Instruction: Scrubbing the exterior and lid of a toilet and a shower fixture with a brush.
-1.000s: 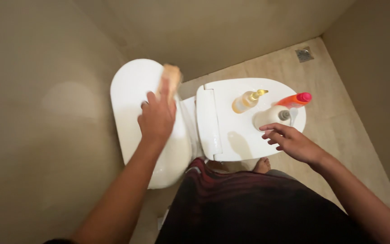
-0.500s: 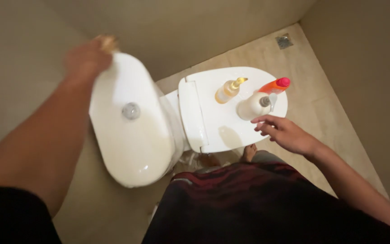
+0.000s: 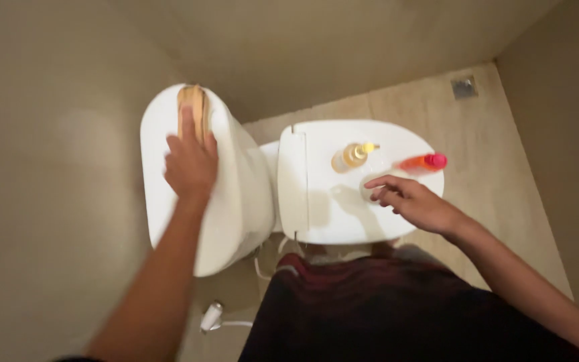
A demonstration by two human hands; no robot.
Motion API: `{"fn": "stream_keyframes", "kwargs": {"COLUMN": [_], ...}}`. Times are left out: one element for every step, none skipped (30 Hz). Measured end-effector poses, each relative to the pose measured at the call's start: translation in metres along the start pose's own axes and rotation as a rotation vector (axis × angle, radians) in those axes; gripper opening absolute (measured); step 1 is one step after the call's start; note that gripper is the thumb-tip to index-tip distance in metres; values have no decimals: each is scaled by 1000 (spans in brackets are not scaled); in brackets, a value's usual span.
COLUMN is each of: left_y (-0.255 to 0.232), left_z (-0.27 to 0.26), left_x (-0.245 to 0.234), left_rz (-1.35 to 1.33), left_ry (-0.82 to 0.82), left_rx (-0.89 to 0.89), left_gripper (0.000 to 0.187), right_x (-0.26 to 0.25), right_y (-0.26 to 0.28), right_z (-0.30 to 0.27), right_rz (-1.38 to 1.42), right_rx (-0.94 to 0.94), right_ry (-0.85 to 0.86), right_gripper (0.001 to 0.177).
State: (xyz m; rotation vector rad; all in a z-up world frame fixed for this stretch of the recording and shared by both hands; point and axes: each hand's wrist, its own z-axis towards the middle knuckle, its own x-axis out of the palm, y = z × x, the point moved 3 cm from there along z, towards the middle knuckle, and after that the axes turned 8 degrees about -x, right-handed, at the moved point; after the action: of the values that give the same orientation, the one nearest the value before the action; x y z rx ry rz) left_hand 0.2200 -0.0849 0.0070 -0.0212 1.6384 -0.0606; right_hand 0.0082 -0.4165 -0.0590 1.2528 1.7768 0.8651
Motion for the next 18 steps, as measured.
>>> {"fn": "stream_keyframes", "kwargs": {"left_y": [-9, -15, -23, -37, -51, -55, -58, -64, -77, -82, -85, -90, -92, -95, -89, -85, -81, -73], "left_z": [-6, -18, -39, -61, -84, -102, -118, -138, -138, -142, -146, -134, -121, -111, -104, -93, -83, -72], "left_x": [1, 7, 16, 30, 45, 62, 81, 102, 118, 134, 151, 169, 188, 209, 239, 266, 293, 316], "left_rz": [-68, -128, -120, -27, 65, 68, 59, 44, 40, -34, -105, -98, -127, -160, -158, -153, -147, -148], "left_ry": [-1, 17, 19, 168, 318, 331, 384, 447, 471, 494, 514, 539, 509, 478, 503, 411, 319, 335], "left_rx": [-112, -224, -233, -73, 88, 95, 97, 98, 104, 6, -95, -107, -181, -261, -280, -212, -144, -143], "left_gripper": [68, 70, 70, 67, 65, 65, 66, 66, 66, 68, 70, 70, 76, 82, 82, 80, 79, 79], "right_x": [-7, -8, -10, -13, -16, -15, -14, -16, -16, -11, -4, 6, 16, 25, 35, 43, 50, 58], "right_y": [7, 9, 18, 26, 32, 30, 28, 23, 19, 16, 12, 7, 3, -1, -3, -2, -1, -5], "right_z": [10, 15, 18, 18, 19, 24, 31, 35, 44, 52, 61, 73, 86, 98, 104, 111, 117, 125], "right_rz": [-30, -49, -45, -39, -33, -26, 17, 55, 56, 53, 49, 56, 42, 21, 21, 39, 56, 56], "right_rx": [-33, -49, -50, -33, -16, -3, -12, -10, 16, -22, -60, -38, -84, -130, -108, -131, -153, -137], "right_ry": [17, 41, 53, 54, 56, 53, 38, 24, 23, 4, -16, 1, -25, -47, -25, -44, -63, -62], "right_gripper": [40, 40, 40, 39, 39, 39, 40, 40, 40, 40, 39, 39, 39, 39, 39, 39, 39, 39]}}
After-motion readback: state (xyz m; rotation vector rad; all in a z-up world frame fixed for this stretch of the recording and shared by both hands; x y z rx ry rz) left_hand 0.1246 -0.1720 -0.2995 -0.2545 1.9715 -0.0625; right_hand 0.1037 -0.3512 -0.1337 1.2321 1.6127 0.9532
